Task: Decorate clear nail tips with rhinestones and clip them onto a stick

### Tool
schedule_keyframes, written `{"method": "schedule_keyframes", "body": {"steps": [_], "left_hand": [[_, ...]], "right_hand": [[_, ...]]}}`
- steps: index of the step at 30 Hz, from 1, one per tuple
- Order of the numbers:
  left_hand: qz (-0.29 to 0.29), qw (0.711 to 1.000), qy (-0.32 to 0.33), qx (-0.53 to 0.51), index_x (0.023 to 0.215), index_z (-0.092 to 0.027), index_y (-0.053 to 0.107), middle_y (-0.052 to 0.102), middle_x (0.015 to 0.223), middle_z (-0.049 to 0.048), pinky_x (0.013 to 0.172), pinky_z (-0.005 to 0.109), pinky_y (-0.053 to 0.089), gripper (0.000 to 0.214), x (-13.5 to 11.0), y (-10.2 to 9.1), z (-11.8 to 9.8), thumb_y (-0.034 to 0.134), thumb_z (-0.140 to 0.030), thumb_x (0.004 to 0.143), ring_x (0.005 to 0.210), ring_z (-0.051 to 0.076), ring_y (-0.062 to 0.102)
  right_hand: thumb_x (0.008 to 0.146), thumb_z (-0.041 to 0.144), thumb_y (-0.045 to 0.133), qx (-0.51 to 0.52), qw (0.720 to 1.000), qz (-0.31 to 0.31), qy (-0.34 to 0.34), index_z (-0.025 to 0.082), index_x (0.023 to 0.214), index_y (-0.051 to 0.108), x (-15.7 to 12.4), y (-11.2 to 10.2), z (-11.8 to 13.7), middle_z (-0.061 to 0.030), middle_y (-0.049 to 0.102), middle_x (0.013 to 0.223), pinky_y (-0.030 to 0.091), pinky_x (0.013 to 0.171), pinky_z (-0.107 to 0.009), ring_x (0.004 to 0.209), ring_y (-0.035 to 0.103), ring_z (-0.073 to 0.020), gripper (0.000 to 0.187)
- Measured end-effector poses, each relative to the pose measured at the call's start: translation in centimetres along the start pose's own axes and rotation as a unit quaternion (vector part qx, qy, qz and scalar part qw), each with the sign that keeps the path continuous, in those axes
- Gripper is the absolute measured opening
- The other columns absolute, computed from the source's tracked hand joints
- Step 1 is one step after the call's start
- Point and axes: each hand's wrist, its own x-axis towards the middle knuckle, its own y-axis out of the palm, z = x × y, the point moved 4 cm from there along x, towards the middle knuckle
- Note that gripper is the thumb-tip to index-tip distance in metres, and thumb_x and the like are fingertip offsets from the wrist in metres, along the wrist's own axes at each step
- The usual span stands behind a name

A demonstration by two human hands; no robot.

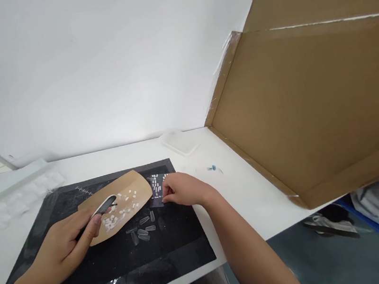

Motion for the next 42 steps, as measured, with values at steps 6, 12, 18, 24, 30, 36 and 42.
{"method": "schedule_keyframes", "body": {"steps": [6, 12, 18, 24, 30, 36, 42], "left_hand": [[0.005, 1.0, -0.002, -0.001, 0.09, -0.02, 0.06, 0.062, 0.075, -0.0007, 0.065, 0.025, 0.044, 0.026, 0.0, 0.0, 0.0, 0.042, -0.027, 0.108, 0.065, 0.014, 0.059], [0.0, 1.0, -0.005, 0.01, 0.097, -0.02, 0.064, 0.059, 0.072, -0.0008, 0.065, 0.025, 0.044, 0.027, 0.0, 0.3, 0.4, 0.041, -0.029, 0.108, 0.066, 0.015, 0.06], [0.003, 1.0, -0.012, 0.013, 0.099, -0.02, 0.066, 0.06, 0.073, -0.0006, 0.065, 0.025, 0.045, 0.027, -0.1, 0.1, 0.5, 0.041, -0.029, 0.108, 0.069, 0.016, 0.061], [0.004, 1.0, -0.014, 0.009, 0.082, -0.02, 0.058, 0.058, 0.069, -0.0013, 0.063, 0.026, 0.043, 0.031, -0.1, 0.0, 0.3, 0.042, -0.028, 0.107, 0.065, 0.015, 0.059], [0.0, 1.0, -0.002, 0.002, 0.092, -0.021, 0.061, 0.062, 0.074, -0.0018, 0.064, 0.025, 0.043, 0.025, 0.1, 0.0, 0.1, 0.042, -0.026, 0.108, 0.065, 0.014, 0.06], [0.014, 1.0, -0.018, -0.014, 0.084, -0.021, 0.057, 0.058, 0.069, -0.0023, 0.062, 0.026, 0.042, 0.031, 0.0, 0.0, -0.1, 0.04, -0.029, 0.108, 0.061, 0.014, 0.056], [0.031, 0.997, -0.06, -0.046, 0.074, -0.022, 0.048, 0.053, 0.064, -0.003, 0.06, 0.027, 0.04, 0.037, -0.1, 0.0, -0.6, 0.038, -0.032, 0.108, 0.058, 0.014, 0.053]], "right_hand": [[0.087, 0.022, 0.075, -0.04, 0.998, -0.045, 0.011, 0.02, 0.079, 0.071, 0.3, -0.1, -0.6, -0.0024, 0.071, 0.086, 0.043, 0.068, -0.029, 0.079, 0.063, -0.017, 0.01], [0.088, 0.024, 0.075, -0.012, 0.999, -0.041, 0.017, 0.021, 0.082, 0.073, -0.1, -0.6, -0.3, -0.0016, 0.072, 0.084, 0.045, 0.065, -0.027, 0.075, 0.065, -0.0158, 0.007], [0.087, 0.035, 0.077, 0.153, 0.986, 0.064, 0.011, 0.021, 0.088, 0.074, -0.9, -0.4, 0.7, -0.0016, 0.078, 0.087, 0.052, 0.065, -0.026, 0.078, 0.071, -0.0166, 0.015], [0.085, 0.031, 0.078, 0.129, 0.987, 0.098, 0.007, 0.02, 0.083, 0.075, -0.4, 0.6, 0.8, -0.0008, 0.078, 0.08, 0.05, 0.063, -0.025, 0.072, 0.071, -0.0159, 0.012], [0.086, 0.029, 0.077, 0.102, 0.99, 0.093, 0.015, 0.02, 0.081, 0.074, -0.2, 0.8, 0.6, -0.001, 0.078, 0.082, 0.049, 0.062, -0.025, 0.072, 0.07, -0.0152, 0.011], [0.09, 0.037, 0.075, 0.145, 0.988, 0.057, -0.005, 0.021, 0.091, 0.075, -0.8, -0.6, 1.4, -0.0009, 0.076, 0.085, 0.052, 0.065, -0.025, 0.075, 0.068, -0.0146, 0.016], [0.096, 0.034, 0.07, 0.156, 0.976, -0.114, -0.1, 0.022, 0.098, 0.073, -0.3, -0.8, 3.6, -0.002, 0.071, 0.094, 0.055, 0.075, -0.029, 0.08, 0.066, -0.0142, 0.012]]}}
